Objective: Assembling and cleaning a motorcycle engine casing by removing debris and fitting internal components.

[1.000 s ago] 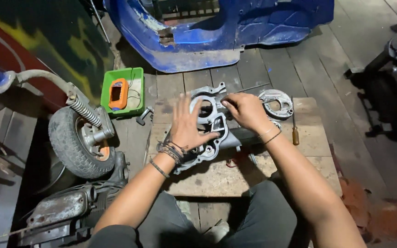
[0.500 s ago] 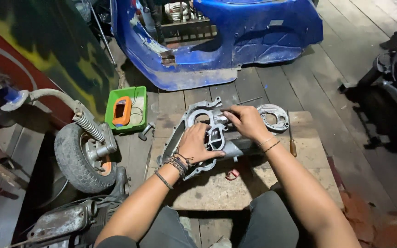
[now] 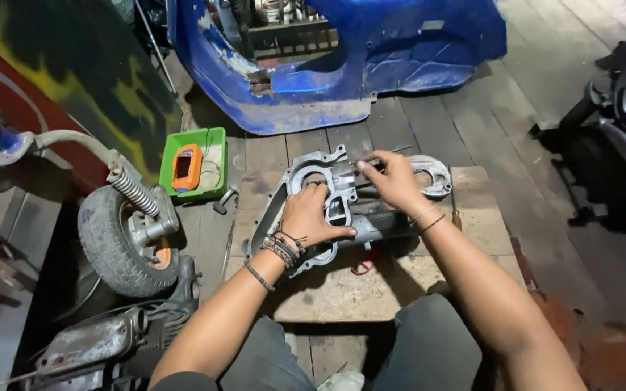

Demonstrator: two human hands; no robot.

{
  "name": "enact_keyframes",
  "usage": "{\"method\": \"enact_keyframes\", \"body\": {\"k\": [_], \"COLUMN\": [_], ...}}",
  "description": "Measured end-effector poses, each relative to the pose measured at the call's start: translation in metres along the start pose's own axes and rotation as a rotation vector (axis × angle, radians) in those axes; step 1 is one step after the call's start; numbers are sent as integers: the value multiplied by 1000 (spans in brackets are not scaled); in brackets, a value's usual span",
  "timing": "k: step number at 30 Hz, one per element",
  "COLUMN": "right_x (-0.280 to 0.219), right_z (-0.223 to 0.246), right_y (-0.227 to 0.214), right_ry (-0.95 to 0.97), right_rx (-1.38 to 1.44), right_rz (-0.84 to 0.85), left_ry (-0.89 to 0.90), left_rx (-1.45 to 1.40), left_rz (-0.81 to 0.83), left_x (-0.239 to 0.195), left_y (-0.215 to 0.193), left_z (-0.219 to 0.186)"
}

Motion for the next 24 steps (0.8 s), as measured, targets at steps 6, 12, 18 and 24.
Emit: {"method": "enact_keyframes", "body": {"k": [6, 12, 18, 24], "right_x": [6, 77, 88, 43], "right_z": [4, 120, 130, 34], "right_y": [0, -14, 7, 33], "right_ry": [-56, -552, -489, -306], "right_rx": [54, 79, 369, 171], "right_rz": [-38, -214, -471, -336], "left_ry": [23, 85, 29, 81], "left_rx": [-33, -8, 12, 15], "left_rz": [-58, -101, 10, -29], "left_x": [-1, -6, -8, -11], "left_y": [5, 10, 10, -5], "left_z": [4, 10, 8, -5]}}
Point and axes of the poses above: each hand's wrist, its own x-axis towards the middle knuckle, its own y-axis out of the palm, z = x × y, the point moved 3 cm from there along x, towards the middle knuckle, and after that the axes turned 8 degrees about -z, right-handed, at the moved point
